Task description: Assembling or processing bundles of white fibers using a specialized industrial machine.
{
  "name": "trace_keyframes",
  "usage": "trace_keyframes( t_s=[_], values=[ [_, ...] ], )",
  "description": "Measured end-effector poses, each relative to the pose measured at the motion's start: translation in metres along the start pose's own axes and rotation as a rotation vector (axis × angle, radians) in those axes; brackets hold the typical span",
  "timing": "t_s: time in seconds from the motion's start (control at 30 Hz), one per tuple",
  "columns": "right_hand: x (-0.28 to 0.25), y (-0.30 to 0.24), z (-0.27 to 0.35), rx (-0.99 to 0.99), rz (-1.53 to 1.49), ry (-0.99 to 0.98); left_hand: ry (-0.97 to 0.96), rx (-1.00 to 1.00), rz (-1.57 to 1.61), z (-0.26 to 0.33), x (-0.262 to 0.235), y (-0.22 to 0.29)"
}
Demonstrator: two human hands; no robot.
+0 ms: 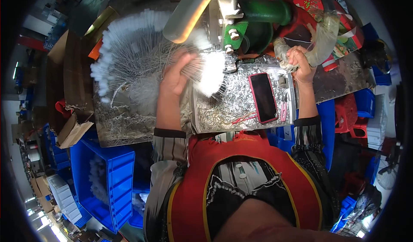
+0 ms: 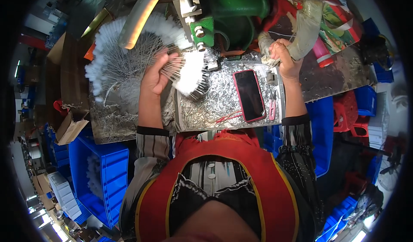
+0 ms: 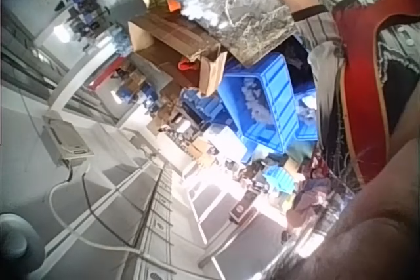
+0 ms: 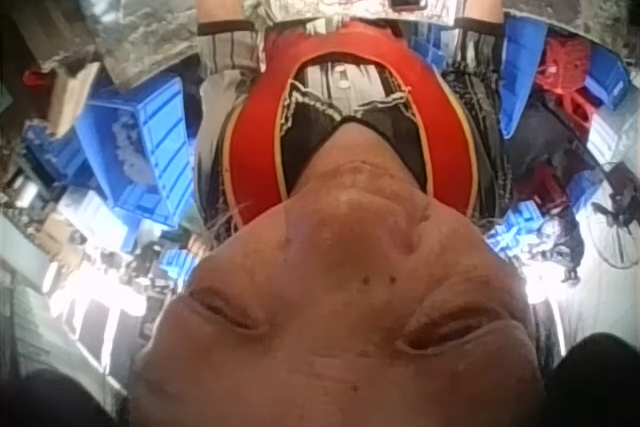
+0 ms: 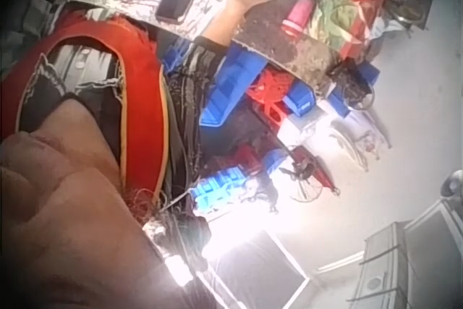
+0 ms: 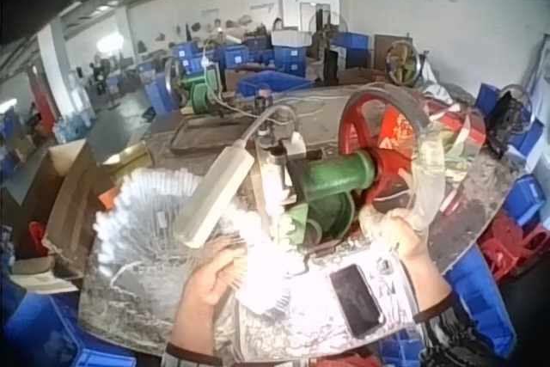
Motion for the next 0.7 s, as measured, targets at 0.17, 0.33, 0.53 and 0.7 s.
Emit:
trace_keyframes(
  t_s=[0.17, 0.33, 0.53, 0.7],
  values=[
    [-0.004, 0.004, -0.002, -0.060, 0.034, -0.042, -0.108, 0.016, -0.101, 0.008, 0.002, -0.005],
    [0.002, -0.002, -0.003, 0.003, 0.022, 0.002, -0.042, 0.151, 0.017, 0.002, -0.007, -0.006],
    [0.001, -0.045, -0.007, 0.298, -0.064, 0.151, 0.073, 0.219, 0.047, 0.004, -0.007, -0.005],
    [0.005, -0.057, -0.011, 0.387, -0.026, 0.182, 0.059, 0.289, 0.062, -0.001, -0.012, -0.007]
  ],
)
Point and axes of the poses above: each hand's wrist, its own z-axis away from the middle knuckle, its own x-axis out of the palm, y = z × x, the point moved 2 cm from there along -z, towards the middle knuckle, and after that the axes turned 11 degrees about x, right-handed, at the moved point
